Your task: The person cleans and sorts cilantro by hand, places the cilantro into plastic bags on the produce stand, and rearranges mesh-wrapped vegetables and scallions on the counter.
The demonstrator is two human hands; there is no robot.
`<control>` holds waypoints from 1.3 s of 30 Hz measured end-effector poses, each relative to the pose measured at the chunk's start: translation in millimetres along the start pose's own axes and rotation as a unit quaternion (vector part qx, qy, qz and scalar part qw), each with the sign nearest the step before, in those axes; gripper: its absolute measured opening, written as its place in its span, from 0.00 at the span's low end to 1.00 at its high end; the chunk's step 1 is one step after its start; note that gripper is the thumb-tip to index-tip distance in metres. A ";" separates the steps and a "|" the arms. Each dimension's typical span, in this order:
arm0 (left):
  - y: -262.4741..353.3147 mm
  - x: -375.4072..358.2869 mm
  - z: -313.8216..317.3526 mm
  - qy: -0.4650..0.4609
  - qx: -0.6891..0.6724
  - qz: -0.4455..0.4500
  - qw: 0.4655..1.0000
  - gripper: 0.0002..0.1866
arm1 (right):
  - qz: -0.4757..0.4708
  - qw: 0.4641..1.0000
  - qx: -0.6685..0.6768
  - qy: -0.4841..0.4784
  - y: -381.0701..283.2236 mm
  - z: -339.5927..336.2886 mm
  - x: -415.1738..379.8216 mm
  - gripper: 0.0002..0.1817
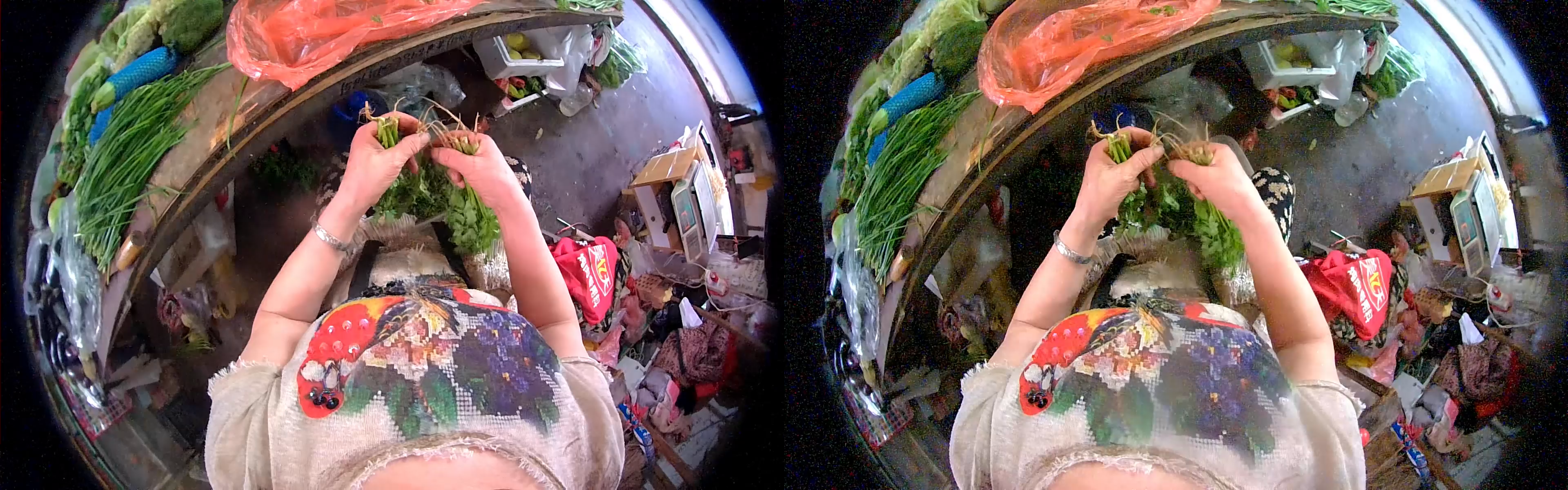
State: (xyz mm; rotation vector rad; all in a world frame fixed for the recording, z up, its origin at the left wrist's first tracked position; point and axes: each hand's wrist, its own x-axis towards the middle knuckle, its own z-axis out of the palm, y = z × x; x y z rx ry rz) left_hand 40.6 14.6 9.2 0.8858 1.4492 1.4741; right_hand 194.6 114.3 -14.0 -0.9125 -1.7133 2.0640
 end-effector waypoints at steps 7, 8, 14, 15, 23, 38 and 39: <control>10.2 -5.9 -8.2 0.092 -0.079 0.000 0.993 0.05 | -0.017 0.997 0.074 -0.026 0.7 9.0 -11.1 0.07; 9.0 -7.7 -10.3 0.114 -0.083 0.020 0.990 0.05 | -0.015 0.997 0.074 -0.029 4.1 9.0 -13.4 0.07; 20.5 -11.4 -36.2 0.178 -0.083 0.090 0.976 0.07 | 0.003 0.997 0.063 -0.051 22.5 -4.2 -12.0 0.11; 23.6 -10.6 -41.1 0.200 -0.086 0.109 0.970 0.07 | 0.001 0.997 0.061 -0.050 22.5 -4.2 -12.7 0.11; 16.4 -12.1 -27.6 0.072 -0.066 0.010 0.995 0.07 | -0.039 0.992 0.041 0.110 12.0 -6.9 -7.0 0.16; -14.9 0.8 -11.7 0.034 -0.059 -0.013 0.998 0.10 | 0.003 0.979 -0.148 0.144 11.1 -10.4 -0.1 0.12; -15.8 2.6 -10.6 0.031 -0.054 -0.014 0.998 0.10 | 0.004 0.979 -0.148 0.142 12.3 -12.3 1.3 0.12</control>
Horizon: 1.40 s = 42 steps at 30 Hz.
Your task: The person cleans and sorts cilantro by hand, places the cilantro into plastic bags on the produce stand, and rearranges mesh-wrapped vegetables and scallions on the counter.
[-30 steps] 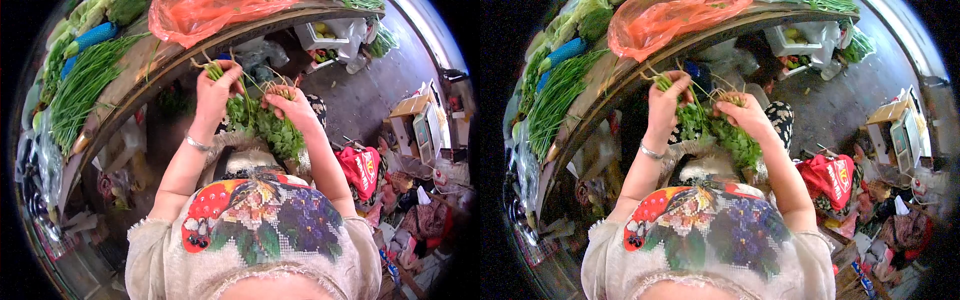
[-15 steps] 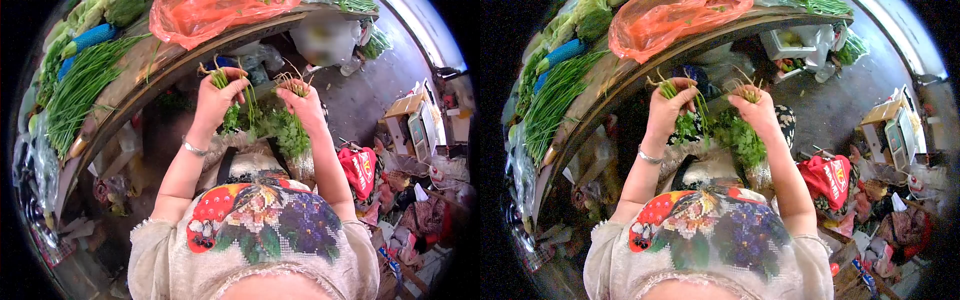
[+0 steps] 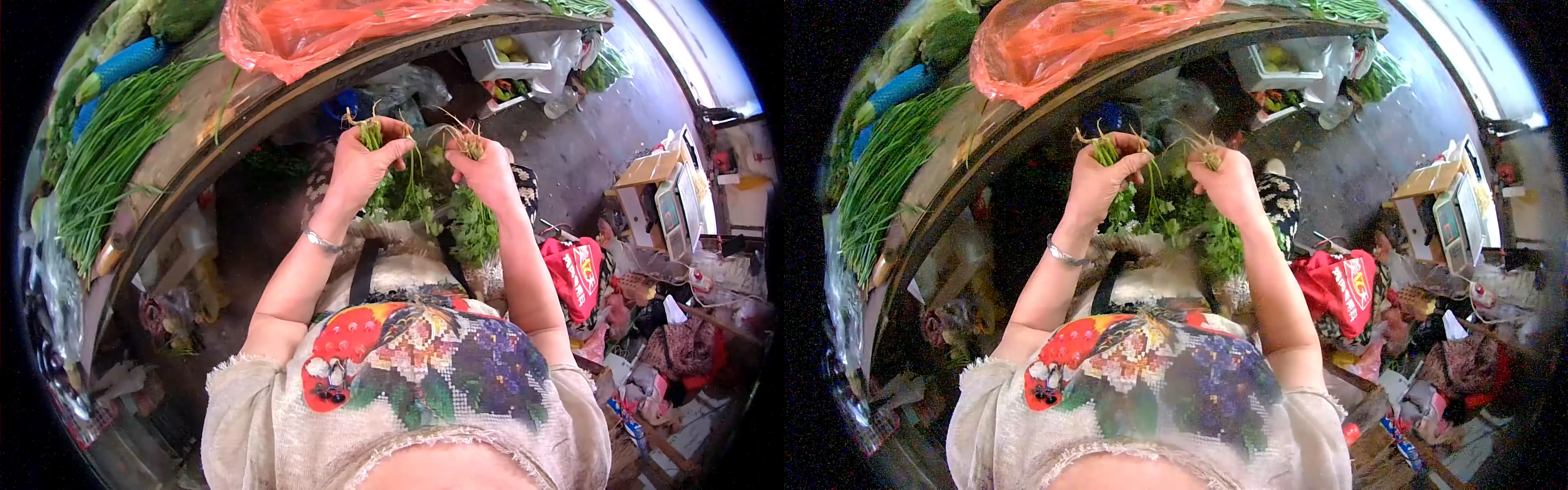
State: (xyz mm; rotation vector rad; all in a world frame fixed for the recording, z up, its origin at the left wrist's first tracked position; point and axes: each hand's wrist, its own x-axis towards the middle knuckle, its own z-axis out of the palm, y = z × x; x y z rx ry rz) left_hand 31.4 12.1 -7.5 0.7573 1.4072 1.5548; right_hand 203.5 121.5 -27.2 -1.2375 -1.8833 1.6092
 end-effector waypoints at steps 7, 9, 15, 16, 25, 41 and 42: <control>-16.8 2.8 3.5 -0.006 -0.022 -0.031 0.999 0.14 | -0.023 0.995 0.094 0.020 4.7 5.7 9.8 0.12; -20.4 5.2 5.7 -0.014 -0.029 -0.033 0.999 0.16 | -0.014 0.989 0.144 -0.025 -0.6 8.5 8.2 0.13; -21.6 6.6 11.4 -0.053 -0.074 -0.071 0.993 0.25 | -0.018 0.973 0.221 -0.065 6.9 18.8 8.5 0.11; -20.8 7.3 9.4 -0.050 -0.075 -0.072 0.993 0.25 | -0.021 0.978 0.206 -0.036 7.6 13.6 10.2 0.09; -30.3 4.3 8.5 -0.134 -0.044 -0.141 0.980 0.37 | -0.047 0.979 0.188 -0.068 -2.9 5.6 6.3 0.09; -31.4 4.5 -3.0 -0.099 -0.072 -0.072 0.990 0.11 | -0.040 0.944 0.328 0.006 8.9 -5.6 12.3 0.06; -31.8 4.9 -5.1 -0.077 -0.061 -0.058 0.993 0.09 | -0.043 0.944 0.326 0.005 11.5 -6.2 12.7 0.06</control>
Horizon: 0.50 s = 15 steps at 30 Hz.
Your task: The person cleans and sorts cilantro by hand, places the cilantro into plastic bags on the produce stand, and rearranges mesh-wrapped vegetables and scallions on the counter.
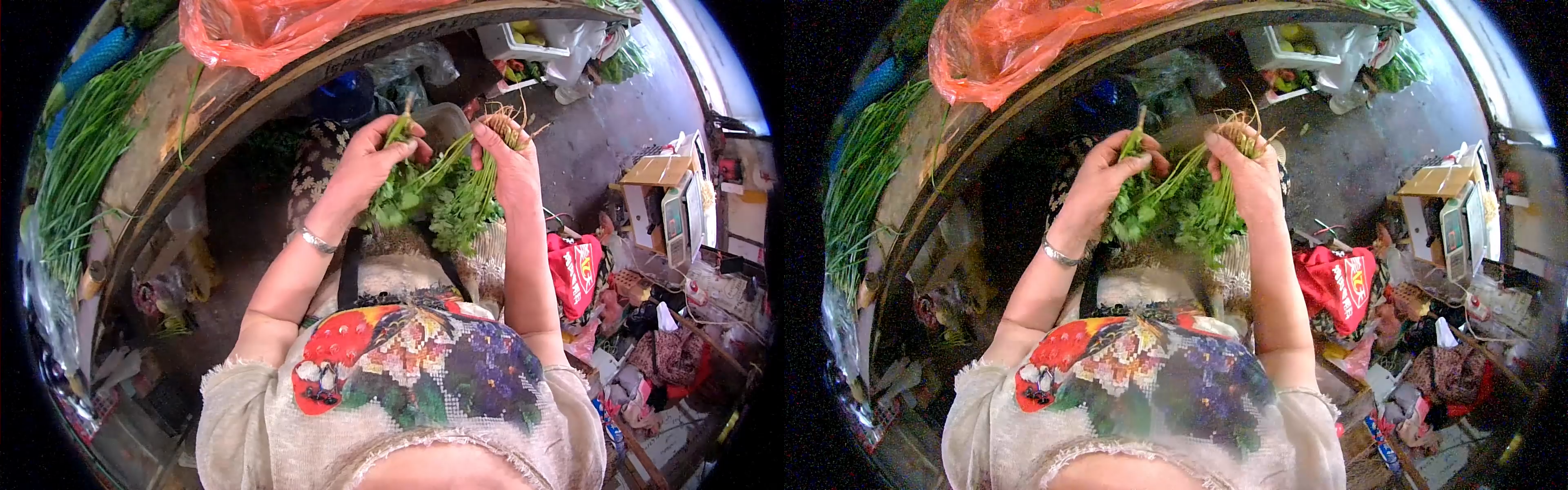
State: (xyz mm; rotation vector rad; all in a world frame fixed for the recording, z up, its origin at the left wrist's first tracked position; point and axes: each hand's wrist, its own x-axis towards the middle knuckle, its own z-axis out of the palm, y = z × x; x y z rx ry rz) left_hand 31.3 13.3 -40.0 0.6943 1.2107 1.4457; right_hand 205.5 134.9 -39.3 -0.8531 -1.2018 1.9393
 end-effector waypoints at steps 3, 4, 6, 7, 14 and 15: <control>1.6 5.1 -8.0 0.042 0.019 0.012 0.999 0.10 | 0.020 1.000 -0.015 -0.018 1.4 -1.2 -0.3 0.06; 7.3 3.9 -7.3 0.046 0.022 0.003 0.999 0.10 | 0.022 0.999 -0.014 -0.019 1.4 0.5 -1.8 0.06; 11.3 2.9 -3.4 0.032 0.043 -0.009 0.999 0.10 | 0.037 0.998 -0.041 -0.043 -0.1 7.6 -3.8 0.07; 11.4 2.4 -1.1 0.017 0.063 -0.020 0.998 0.11 | 0.041 0.997 -0.045 -0.046 0.0 11.3 -4.6 0.07; -4.4 6.7 3.5 -0.048 0.009 -0.046 0.998 0.10 | 0.038 0.995 -0.057 -0.066 0.6 19.7 -7.7 0.06; 1.5 4.6 3.3 -0.049 -0.010 -0.059 0.997 0.09 | 0.045 0.995 -0.065 -0.053 1.2 18.1 -7.4 0.06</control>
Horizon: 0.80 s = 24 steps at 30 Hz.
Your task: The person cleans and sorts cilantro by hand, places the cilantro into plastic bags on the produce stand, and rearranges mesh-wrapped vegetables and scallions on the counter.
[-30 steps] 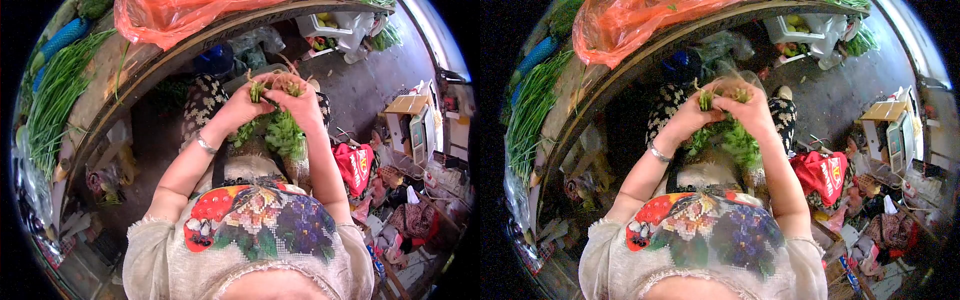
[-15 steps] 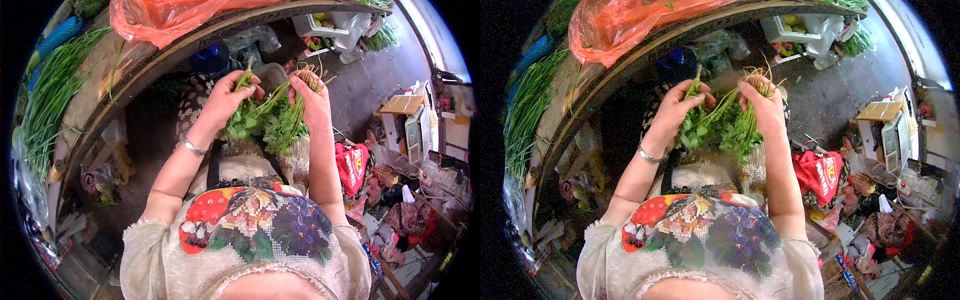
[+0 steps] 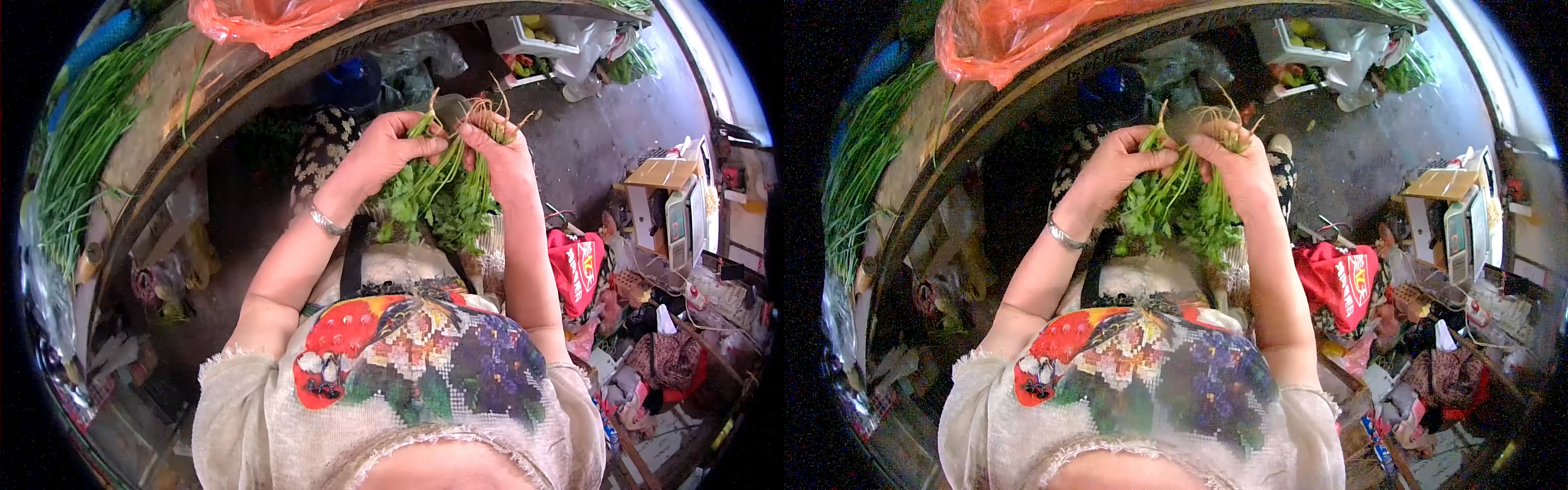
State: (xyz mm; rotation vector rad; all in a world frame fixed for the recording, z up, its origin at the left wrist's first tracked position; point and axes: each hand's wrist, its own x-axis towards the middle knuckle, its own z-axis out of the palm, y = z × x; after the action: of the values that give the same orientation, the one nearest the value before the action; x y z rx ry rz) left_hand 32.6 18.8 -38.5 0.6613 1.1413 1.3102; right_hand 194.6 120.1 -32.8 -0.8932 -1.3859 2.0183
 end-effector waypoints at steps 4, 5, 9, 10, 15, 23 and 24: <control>4.2 -2.3 -4.6 -0.007 0.034 0.009 0.999 0.07 | 0.020 0.999 0.043 0.007 -3.2 -2.2 -1.6 0.06; 4.9 -3.8 -5.8 -0.007 0.034 0.008 0.999 0.07 | 0.021 0.999 0.043 0.007 -2.3 -4.3 -0.5 0.06; 2.5 -8.0 -15.6 0.003 0.050 -0.002 0.999 0.08 | 0.000 0.998 0.059 0.036 -0.7 -11.3 0.4 0.06; 2.3 -8.5 -16.9 0.008 0.060 -0.009 0.998 0.08 | 0.000 0.997 0.063 0.035 -0.4 -12.3 0.2 0.06; 8.6 -12.4 -19.6 0.039 0.151 0.005 0.988 0.07 | -0.053 0.994 0.071 0.063 -0.5 -22.5 2.3 0.07; -2.1 -9.9 -45.4 0.110 0.113 0.000 0.987 0.06 | -0.058 0.994 0.048 0.085 -5.1 -30.8 2.8 0.07; -1.8 -9.7 -46.0 0.141 0.172 0.027 0.975 0.06 | -0.058 0.994 0.048 0.085 -3.2 -30.9 2.7 0.07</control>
State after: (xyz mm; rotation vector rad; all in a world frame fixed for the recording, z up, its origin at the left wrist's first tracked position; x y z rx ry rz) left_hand -7.4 -0.7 -53.8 0.7778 1.6159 1.2906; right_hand 216.6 141.4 -38.2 -0.8977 -1.2087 1.8599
